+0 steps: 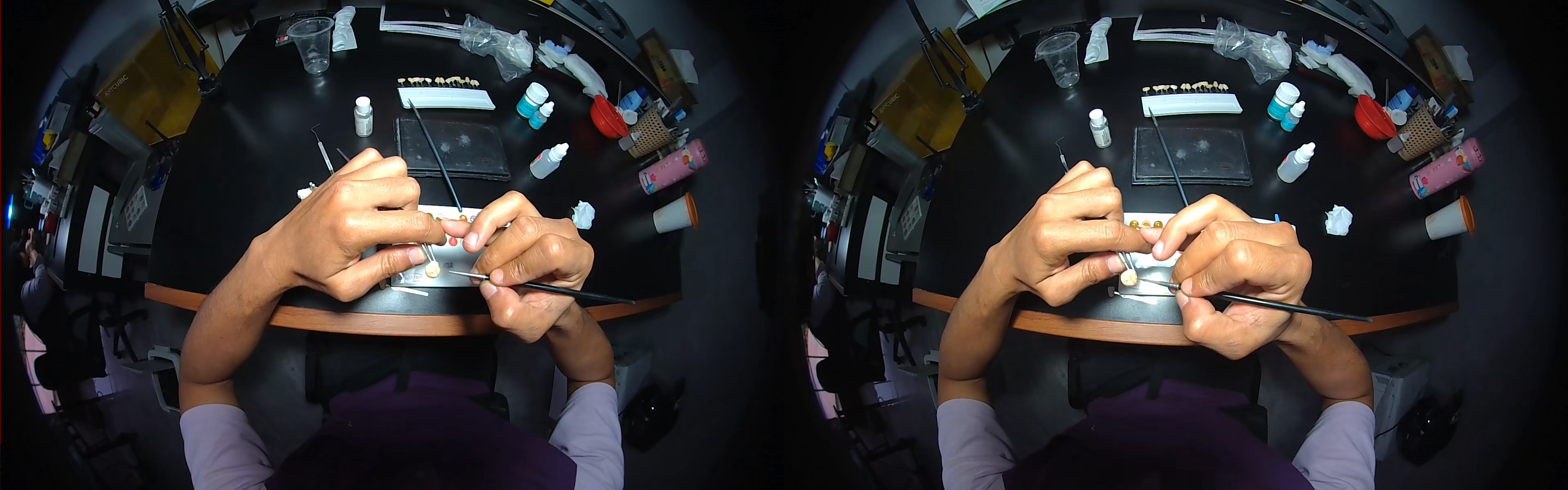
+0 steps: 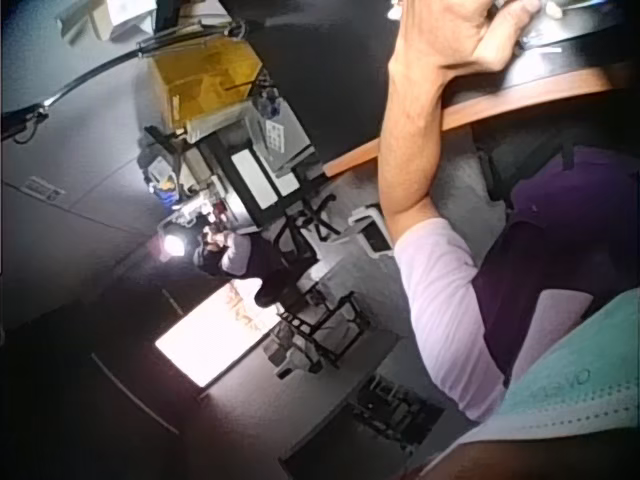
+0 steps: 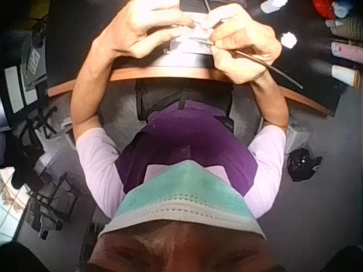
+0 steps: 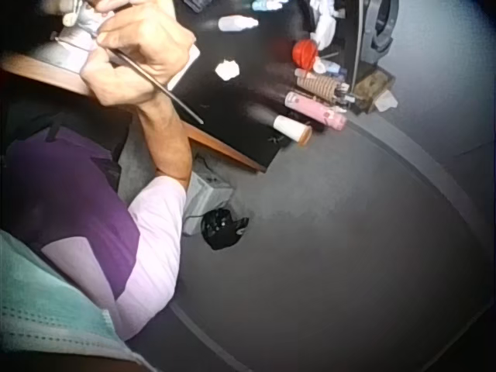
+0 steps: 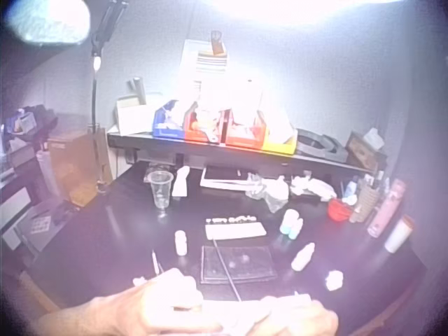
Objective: The person applies various shades of stain to a dental crown using a fine brush, repeatedly dipping the brush into a palette of stains and carefully painting the crown surface.
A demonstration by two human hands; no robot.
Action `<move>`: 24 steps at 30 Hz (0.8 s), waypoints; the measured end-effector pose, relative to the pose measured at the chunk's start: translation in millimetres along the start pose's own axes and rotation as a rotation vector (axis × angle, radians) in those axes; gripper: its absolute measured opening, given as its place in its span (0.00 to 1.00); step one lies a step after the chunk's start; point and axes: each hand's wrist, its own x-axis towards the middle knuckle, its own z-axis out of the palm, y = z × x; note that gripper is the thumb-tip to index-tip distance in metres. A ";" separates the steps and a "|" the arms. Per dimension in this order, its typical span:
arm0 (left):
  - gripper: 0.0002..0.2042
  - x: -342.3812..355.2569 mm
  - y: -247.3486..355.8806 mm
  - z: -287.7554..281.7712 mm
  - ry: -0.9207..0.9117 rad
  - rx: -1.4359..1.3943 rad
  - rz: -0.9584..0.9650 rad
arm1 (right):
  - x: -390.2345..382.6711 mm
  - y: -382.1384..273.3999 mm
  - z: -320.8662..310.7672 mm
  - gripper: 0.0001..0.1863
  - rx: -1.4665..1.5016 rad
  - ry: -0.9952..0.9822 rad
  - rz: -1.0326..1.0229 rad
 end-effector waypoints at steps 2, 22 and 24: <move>0.13 0.0 -0.6 0.3 -0.008 -0.006 -0.004 | -1.5 1.1 3.7 0.09 0.012 0.055 0.004; 0.13 -0.7 -2.7 1.5 -0.013 -0.012 0.009 | -1.1 1.6 4.7 0.09 0.007 0.073 0.001; 0.13 0.4 -2.0 0.2 -0.018 -0.008 0.012 | -0.8 1.6 4.5 0.09 0.004 0.080 -0.003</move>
